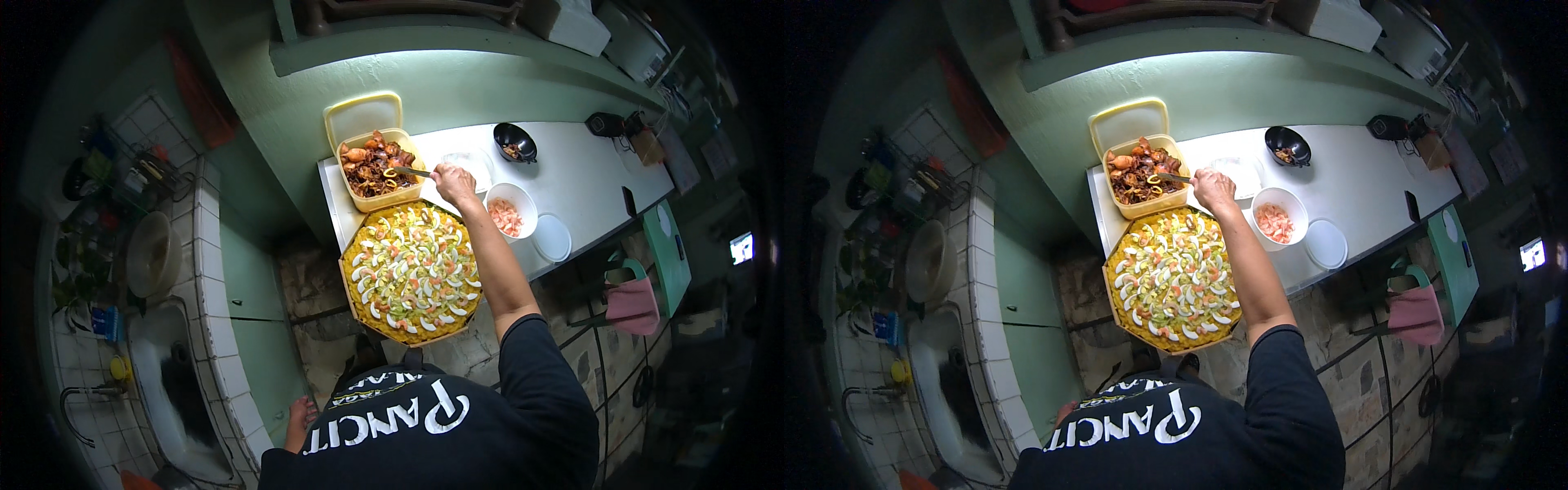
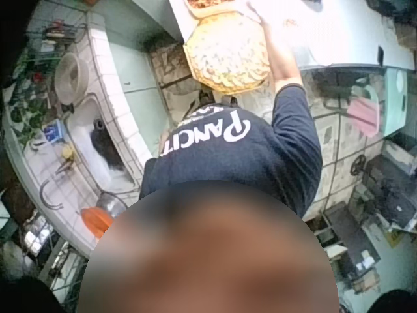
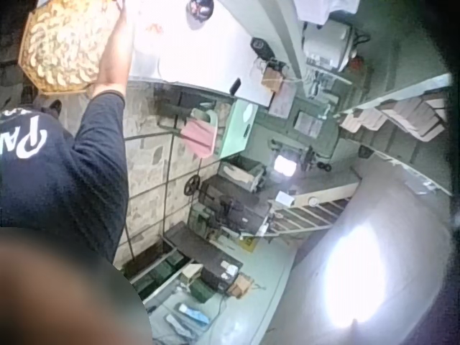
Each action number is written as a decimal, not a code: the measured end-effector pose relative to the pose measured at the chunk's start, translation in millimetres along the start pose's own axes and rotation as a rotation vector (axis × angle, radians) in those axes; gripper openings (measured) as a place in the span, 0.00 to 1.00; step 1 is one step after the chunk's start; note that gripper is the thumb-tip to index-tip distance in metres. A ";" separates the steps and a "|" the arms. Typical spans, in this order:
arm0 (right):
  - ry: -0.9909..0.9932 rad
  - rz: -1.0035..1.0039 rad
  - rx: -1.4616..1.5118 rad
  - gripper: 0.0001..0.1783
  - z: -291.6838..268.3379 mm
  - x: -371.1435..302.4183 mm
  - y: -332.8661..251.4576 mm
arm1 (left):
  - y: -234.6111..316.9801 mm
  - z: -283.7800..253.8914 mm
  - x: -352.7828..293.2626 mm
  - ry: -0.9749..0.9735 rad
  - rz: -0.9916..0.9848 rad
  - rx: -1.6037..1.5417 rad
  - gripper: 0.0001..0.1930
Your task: The person uses tongs to transfer cooked meat from a container onto a large yellow tray already topped with sliced vegetables. After arranging the meat, the person covers the tray with a plastic bag.
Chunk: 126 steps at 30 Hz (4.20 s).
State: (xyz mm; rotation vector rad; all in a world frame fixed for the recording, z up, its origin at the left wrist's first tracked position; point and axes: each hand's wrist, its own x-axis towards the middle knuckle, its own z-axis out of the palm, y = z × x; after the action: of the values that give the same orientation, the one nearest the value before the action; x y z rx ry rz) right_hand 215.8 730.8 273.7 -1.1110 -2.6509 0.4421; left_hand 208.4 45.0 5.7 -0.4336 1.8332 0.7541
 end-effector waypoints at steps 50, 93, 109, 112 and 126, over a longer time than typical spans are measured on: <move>0.093 -0.166 -0.056 0.14 14.4 -6.4 -22.7 | -14.1 0.3 -10.1 0.038 0.047 0.014 0.24; -0.164 -0.020 -0.240 0.17 25.2 27.0 -17.9 | -10.1 6.1 -13.5 0.018 0.002 -0.034 0.21; 0.137 -0.043 0.068 0.12 -46.8 -103.7 86.1 | -3.3 2.3 13.5 -0.061 0.031 0.050 0.22; 0.100 -0.028 0.061 0.12 -49.7 -142.0 118.2 | 22.8 3.5 5.3 -0.013 0.095 0.226 0.21; 0.308 -0.065 0.206 0.14 -54.6 -107.7 87.6 | 69.9 2.7 -0.5 0.013 0.070 0.160 0.19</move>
State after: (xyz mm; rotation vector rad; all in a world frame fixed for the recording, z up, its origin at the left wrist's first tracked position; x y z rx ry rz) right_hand 364.5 721.6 282.2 -0.9422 -2.3083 0.4766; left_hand 167.7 98.1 26.0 -0.2716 1.9125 0.6468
